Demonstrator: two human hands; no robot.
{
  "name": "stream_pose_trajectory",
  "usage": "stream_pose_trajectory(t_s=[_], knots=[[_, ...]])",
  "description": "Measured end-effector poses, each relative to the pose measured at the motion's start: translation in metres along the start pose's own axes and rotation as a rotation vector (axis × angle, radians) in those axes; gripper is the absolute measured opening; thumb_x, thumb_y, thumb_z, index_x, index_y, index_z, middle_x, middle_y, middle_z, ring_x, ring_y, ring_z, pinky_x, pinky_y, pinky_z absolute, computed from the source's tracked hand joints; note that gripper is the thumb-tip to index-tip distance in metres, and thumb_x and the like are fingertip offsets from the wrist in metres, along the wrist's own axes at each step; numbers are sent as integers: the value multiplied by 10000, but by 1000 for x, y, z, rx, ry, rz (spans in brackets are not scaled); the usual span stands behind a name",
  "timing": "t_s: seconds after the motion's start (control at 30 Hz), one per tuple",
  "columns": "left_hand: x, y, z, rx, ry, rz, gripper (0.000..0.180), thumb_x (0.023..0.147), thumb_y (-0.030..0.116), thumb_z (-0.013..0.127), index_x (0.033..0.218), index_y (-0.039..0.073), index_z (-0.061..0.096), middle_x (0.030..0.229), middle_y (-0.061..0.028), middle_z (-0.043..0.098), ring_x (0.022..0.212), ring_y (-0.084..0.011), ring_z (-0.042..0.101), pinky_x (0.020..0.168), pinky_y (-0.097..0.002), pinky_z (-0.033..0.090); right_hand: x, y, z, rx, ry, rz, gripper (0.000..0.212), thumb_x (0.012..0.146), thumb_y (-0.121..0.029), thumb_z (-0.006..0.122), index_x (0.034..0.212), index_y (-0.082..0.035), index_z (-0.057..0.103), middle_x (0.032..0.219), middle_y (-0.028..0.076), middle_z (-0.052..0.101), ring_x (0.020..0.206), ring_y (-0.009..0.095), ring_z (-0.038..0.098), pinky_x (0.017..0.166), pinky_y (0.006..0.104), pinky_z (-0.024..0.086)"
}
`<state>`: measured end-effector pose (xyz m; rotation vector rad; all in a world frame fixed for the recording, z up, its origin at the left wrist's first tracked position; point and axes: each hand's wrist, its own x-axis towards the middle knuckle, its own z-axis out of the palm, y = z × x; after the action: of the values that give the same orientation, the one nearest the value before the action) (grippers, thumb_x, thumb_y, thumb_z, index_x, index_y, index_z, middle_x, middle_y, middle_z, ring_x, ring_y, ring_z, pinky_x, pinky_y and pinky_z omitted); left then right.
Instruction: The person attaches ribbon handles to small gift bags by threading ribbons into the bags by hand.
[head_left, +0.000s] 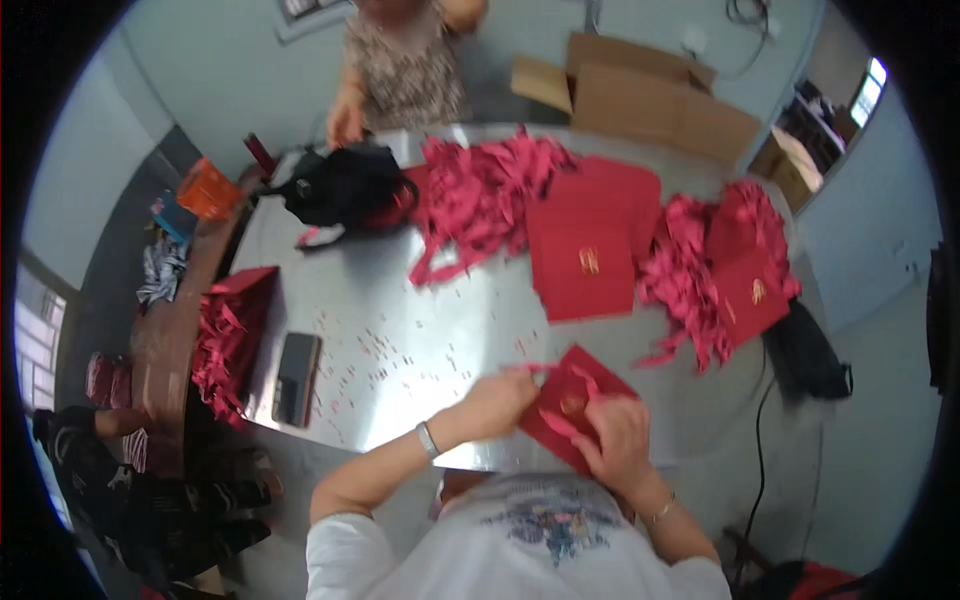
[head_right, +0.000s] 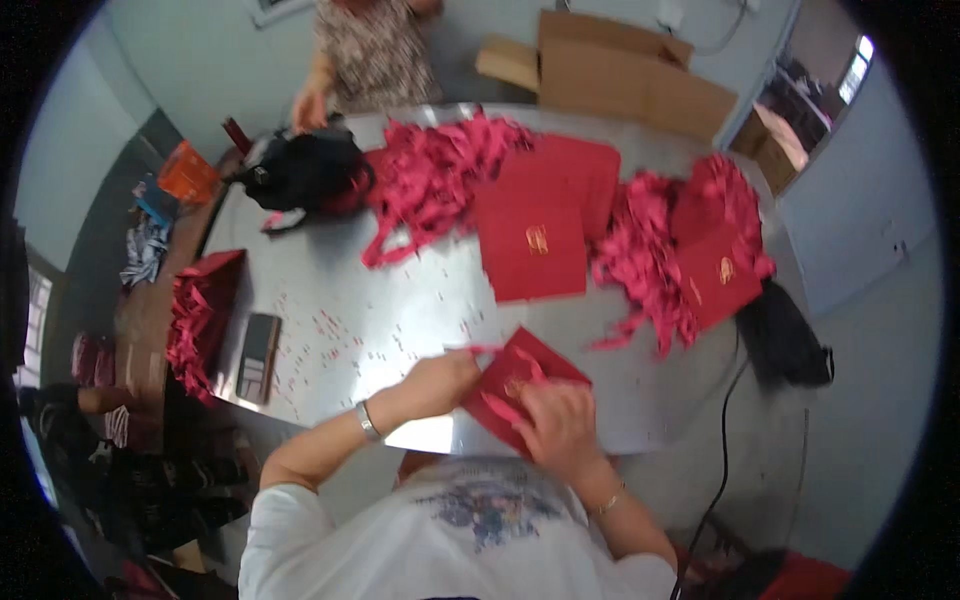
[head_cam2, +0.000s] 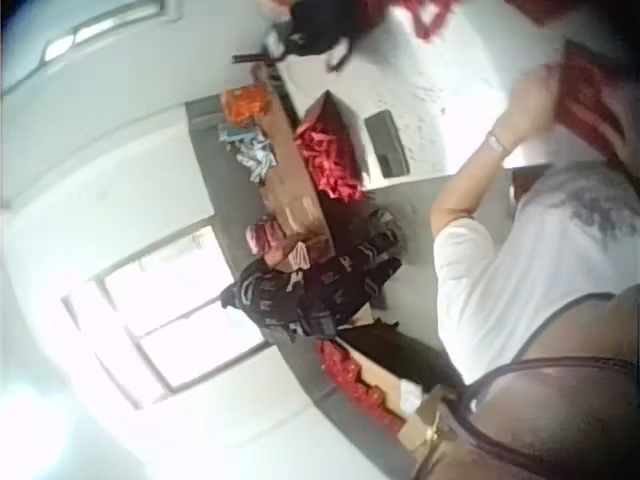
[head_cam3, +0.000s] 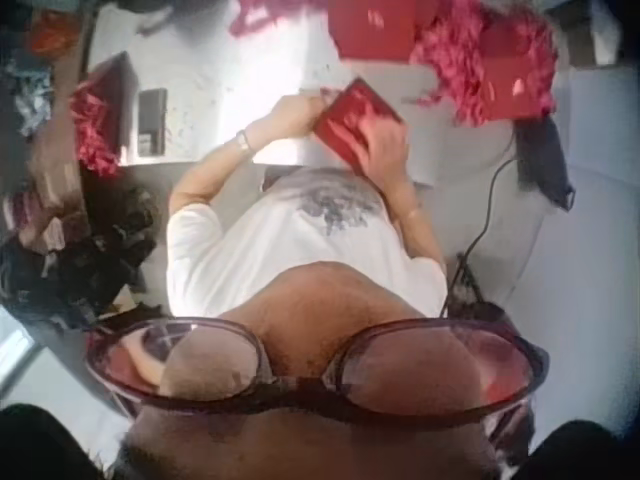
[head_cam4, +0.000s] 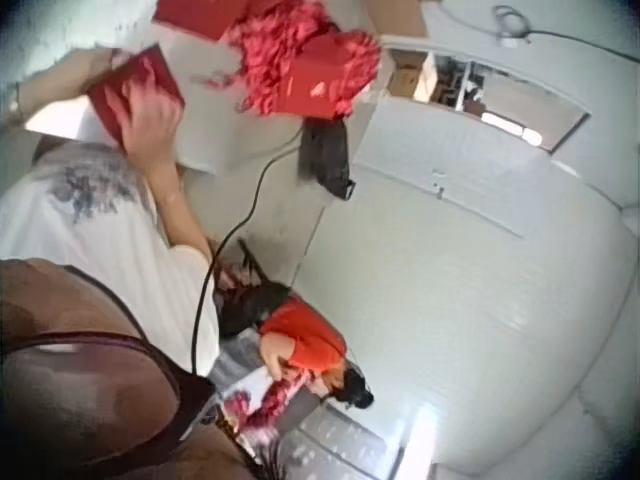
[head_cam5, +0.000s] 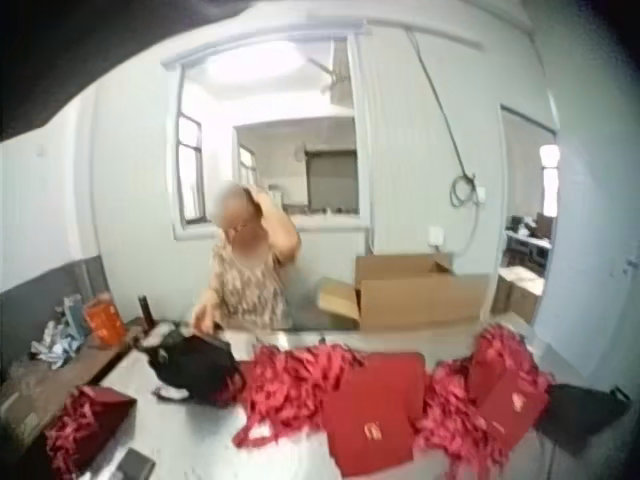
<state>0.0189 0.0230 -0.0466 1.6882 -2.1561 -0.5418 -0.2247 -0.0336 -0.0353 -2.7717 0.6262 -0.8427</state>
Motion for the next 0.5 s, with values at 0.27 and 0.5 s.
stream_pose_trajectory(t_s=[0.27, 0.5], knots=[[8, -12, -16, 113, 98, 9, 121, 765, 54, 620, 882, 47, 590, 926, -119, 578, 855, -320, 620, 675, -419, 547, -4, 24, 18, 114, -139, 349, 1086, 690, -395, 804, 1465, 96, 224, 1445, 288, 374, 1361, 425, 352, 1134, 495, 269], [-13, -70, -53, 390, 239, -407, 258, 807, -7, 623, 1056, 61, 627, 1021, -145, 591, 881, -344, 612, 726, -417, 509, -16, 24, 17, 97, -188, 332, 1022, 715, -415, 780, 1457, 79, 280, 1468, 273, 370, 1390, 403, 332, 1145, 491, 256]])
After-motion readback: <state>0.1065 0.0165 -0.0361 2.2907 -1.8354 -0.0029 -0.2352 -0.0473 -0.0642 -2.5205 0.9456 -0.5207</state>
